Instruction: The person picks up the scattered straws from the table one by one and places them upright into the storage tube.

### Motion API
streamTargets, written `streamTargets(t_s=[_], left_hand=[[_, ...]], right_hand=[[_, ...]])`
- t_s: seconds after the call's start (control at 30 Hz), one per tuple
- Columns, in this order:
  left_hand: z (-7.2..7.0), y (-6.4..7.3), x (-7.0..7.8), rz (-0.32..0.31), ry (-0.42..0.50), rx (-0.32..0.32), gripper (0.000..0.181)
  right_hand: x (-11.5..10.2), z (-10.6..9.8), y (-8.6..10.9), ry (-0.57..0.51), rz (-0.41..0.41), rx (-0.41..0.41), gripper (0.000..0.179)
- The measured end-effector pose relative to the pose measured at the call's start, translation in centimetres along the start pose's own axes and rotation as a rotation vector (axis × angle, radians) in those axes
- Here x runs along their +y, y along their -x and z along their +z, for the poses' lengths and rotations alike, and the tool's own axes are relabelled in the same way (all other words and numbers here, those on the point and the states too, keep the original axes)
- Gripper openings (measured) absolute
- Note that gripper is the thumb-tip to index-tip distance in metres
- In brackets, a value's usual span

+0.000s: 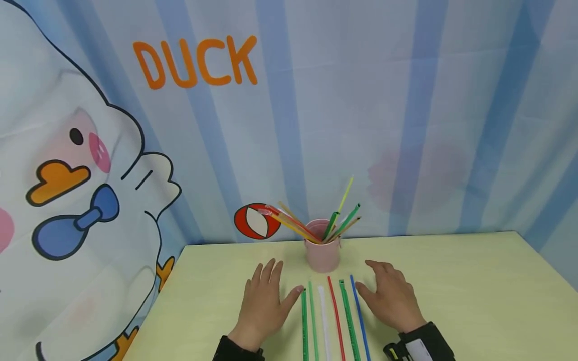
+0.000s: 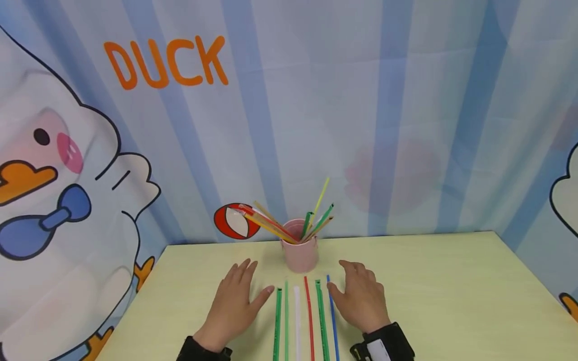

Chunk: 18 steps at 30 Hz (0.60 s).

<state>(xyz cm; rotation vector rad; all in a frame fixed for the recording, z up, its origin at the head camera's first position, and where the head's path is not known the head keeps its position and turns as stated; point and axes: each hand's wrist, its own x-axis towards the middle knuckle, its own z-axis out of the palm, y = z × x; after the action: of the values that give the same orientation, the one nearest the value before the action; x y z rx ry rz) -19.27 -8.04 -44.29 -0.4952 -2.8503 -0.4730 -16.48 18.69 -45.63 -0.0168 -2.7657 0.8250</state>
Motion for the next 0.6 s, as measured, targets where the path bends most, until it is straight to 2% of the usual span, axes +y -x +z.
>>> streamTargets(t_s=[0.13, 0.27, 0.6], left_hand=[[0.74, 0.03, -0.23, -0.017, -0.004, -0.032, 0.080], [0.95, 0.14, -0.27, -0.011, 0.002, -0.036, 0.079], [0.70, 0.28, -0.34, -0.003, 0.004, -0.030, 0.079]], right_hand=[[-0.14, 0.19, 0.10, 0.019, 0.005, -0.003, 0.052], [-0.16, 0.36, 0.15, 0.032, 0.007, -0.023, 0.046], [0.05, 0.84, 0.21, 0.050, 0.071, -0.163, 0.029]])
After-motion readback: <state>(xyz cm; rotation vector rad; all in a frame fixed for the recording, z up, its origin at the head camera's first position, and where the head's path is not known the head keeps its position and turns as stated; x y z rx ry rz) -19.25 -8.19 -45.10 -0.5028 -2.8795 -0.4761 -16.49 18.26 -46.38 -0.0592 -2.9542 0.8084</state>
